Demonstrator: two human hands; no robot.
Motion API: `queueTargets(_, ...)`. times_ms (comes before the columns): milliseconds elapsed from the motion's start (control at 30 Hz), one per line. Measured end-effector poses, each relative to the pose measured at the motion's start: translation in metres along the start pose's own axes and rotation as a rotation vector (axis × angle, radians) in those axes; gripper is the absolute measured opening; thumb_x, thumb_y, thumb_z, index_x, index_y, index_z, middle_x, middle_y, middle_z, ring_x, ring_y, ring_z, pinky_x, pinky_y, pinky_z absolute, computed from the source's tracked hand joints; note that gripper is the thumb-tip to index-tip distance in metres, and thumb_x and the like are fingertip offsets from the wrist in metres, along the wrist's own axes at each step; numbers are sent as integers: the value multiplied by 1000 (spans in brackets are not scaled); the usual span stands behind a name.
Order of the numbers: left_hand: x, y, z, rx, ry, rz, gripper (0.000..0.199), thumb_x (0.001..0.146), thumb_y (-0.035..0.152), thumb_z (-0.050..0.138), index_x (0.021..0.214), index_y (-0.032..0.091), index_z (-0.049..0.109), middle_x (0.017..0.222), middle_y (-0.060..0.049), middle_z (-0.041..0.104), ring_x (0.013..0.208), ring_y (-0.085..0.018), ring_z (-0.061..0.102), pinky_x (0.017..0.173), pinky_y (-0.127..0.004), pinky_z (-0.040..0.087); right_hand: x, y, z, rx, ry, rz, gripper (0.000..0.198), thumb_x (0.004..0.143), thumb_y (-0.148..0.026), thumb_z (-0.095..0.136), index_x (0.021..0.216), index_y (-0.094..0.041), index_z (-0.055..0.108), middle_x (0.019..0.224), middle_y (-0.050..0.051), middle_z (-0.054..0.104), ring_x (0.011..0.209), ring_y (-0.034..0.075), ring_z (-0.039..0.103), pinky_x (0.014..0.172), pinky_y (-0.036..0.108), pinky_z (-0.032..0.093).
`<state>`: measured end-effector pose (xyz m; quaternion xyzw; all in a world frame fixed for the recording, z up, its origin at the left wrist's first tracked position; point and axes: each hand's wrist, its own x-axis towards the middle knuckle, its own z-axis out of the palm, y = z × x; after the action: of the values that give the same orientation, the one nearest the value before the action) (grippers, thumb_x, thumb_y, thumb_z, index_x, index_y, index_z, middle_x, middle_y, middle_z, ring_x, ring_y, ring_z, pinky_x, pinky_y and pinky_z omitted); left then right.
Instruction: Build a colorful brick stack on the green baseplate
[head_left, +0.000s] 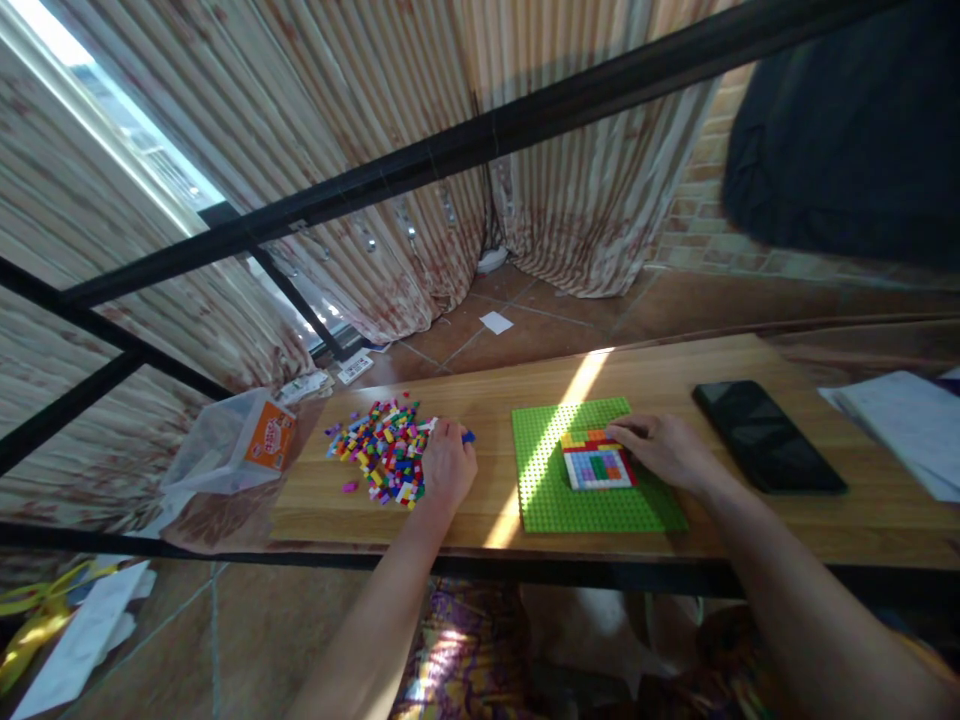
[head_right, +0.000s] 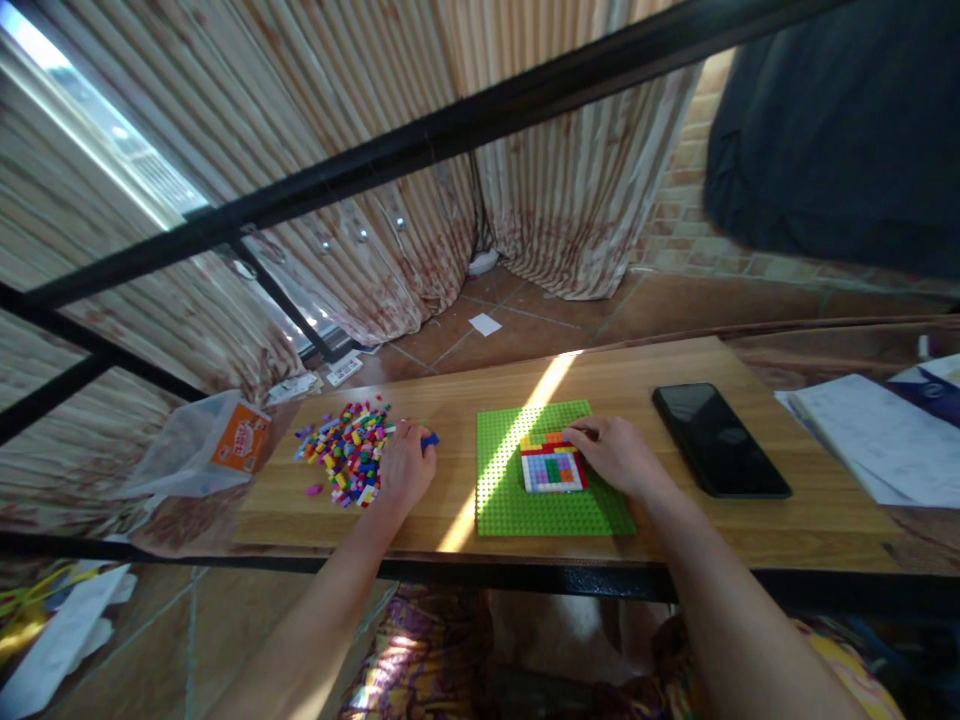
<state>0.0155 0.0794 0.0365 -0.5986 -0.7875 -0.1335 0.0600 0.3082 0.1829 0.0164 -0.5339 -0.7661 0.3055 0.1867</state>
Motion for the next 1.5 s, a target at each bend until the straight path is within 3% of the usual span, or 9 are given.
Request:
queueTargets(133, -5, 20, -6, -156, -3, 83, 15, 85, 15, 50, 99, 16, 56, 100, -10, 62, 100, -22, 57, 91, -35, 45, -1, -6, -3, 2, -5, -13, 37, 86, -43, 47, 88, -19, 75, 87, 7, 74, 76, 20, 65, 67, 28, 43)
queueTargets(367, -12, 70, -13, -469, -258, 86, 15, 90, 26, 50, 101, 22, 59, 89, -3, 69, 80, -19, 64, 73, -31, 48, -2, -7, -4, 1, -8, -11, 37, 87, -41, 46, 87, -19, 75, 87, 7, 75, 74, 19, 64, 64, 28, 41)
queueTargets(600, -17, 91, 7, -737, -214, 213, 26, 82, 9, 52, 104, 19, 63, 104, -4, 69, 93, -16, 63, 87, -29, 49, -2, -5, -3, 16, -14, 1, 37, 88, -42, 45, 90, -19, 74, 85, 5, 74, 73, 18, 63, 62, 26, 41)
queueTargets(1000, 3, 117, -2, -499, -276, 171, 20, 84, 28, 58, 100, 20, 66, 89, -4, 68, 81, -18, 61, 80, -31, 48, -1, -6, -4, 15, 0, -18, 30, 87, -37, 50, 90, -19, 74, 89, 6, 74, 77, 18, 64, 69, 26, 43)
queueTargets(1233, 3, 131, 1, -354, -242, 150, 20, 88, 33, 55, 100, 21, 64, 89, -4, 68, 90, -19, 61, 83, -30, 45, 1, -5, 2, 61, 203, -171, 23, 86, -27, 54, 94, -21, 73, 94, 7, 69, 80, 18, 64, 73, 29, 49)
queueTargets(1367, 1, 137, 3, -282, -223, 181, 19, 89, 36, 53, 95, 22, 64, 87, -4, 67, 88, -20, 61, 79, -30, 45, 1, -8, 7, 101, 153, -287, 20, 84, -24, 56, 94, -22, 73, 96, 7, 69, 88, 20, 65, 83, 34, 50)
queueTargets(1500, -2, 138, 7, -269, -220, 166, 21, 88, 39, 54, 96, 22, 64, 84, -4, 67, 85, -20, 61, 76, -30, 45, 1, -9, 9, 107, 111, -304, 21, 85, -25, 55, 95, -23, 73, 99, 6, 70, 91, 20, 65, 85, 36, 51)
